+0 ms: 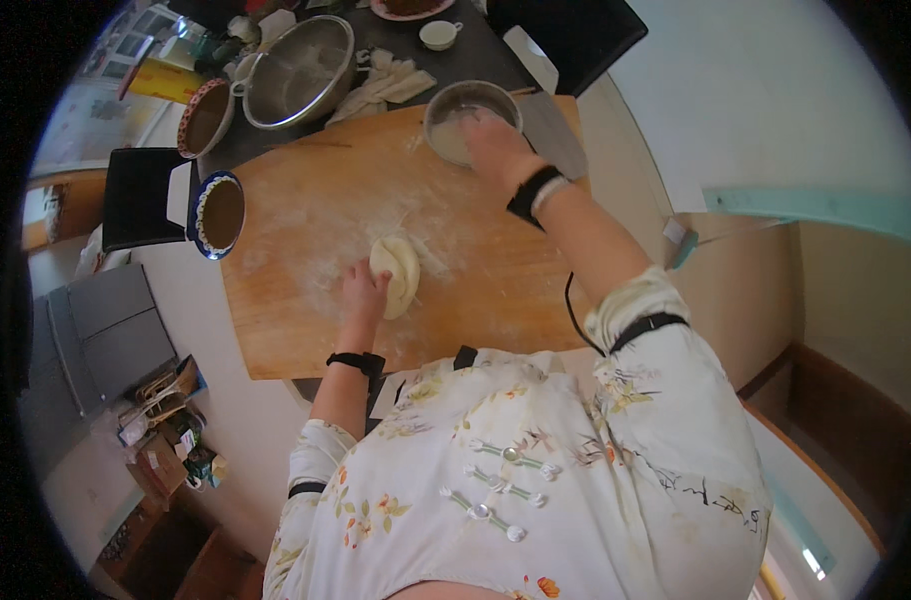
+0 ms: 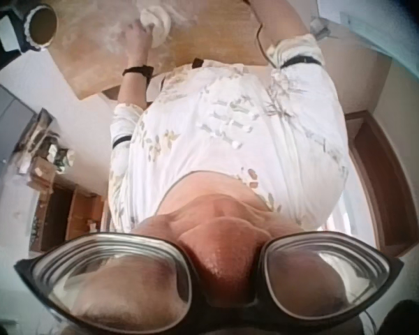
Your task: The person kneads dough on a floured wooden board using both hands, then walks to a kitchen area and stirs food in a pot using a ladle before returning to the board.
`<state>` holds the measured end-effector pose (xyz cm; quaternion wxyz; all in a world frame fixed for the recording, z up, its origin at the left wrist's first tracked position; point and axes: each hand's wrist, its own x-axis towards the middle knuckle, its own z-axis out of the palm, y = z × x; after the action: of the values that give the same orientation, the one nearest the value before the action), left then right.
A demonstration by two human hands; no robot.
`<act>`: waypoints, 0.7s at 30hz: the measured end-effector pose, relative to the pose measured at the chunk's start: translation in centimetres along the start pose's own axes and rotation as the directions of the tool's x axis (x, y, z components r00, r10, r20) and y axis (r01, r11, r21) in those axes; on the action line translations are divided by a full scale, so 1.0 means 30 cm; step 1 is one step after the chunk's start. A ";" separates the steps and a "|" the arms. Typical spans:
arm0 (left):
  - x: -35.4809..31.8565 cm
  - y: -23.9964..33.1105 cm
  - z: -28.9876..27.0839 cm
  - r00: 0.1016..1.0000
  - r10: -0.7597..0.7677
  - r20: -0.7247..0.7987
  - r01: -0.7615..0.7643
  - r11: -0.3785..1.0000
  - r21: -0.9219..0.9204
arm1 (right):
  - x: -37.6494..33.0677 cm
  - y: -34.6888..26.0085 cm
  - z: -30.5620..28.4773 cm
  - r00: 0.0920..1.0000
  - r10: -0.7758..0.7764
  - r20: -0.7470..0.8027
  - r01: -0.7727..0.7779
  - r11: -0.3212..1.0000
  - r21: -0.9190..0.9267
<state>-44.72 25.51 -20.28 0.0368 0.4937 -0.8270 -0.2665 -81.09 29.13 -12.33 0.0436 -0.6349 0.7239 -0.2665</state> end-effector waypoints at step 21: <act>-0.129 0.025 -0.056 0.998 -0.050 0.034 0.052 0.997 -0.064 | 0.209 -0.079 -0.061 0.648 0.101 0.755 -0.624 0.639 0.450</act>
<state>-42.79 28.35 -17.70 0.0324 0.5088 -0.8055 -0.3020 -80.90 23.71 -8.01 0.5855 -0.4496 0.6271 -0.2485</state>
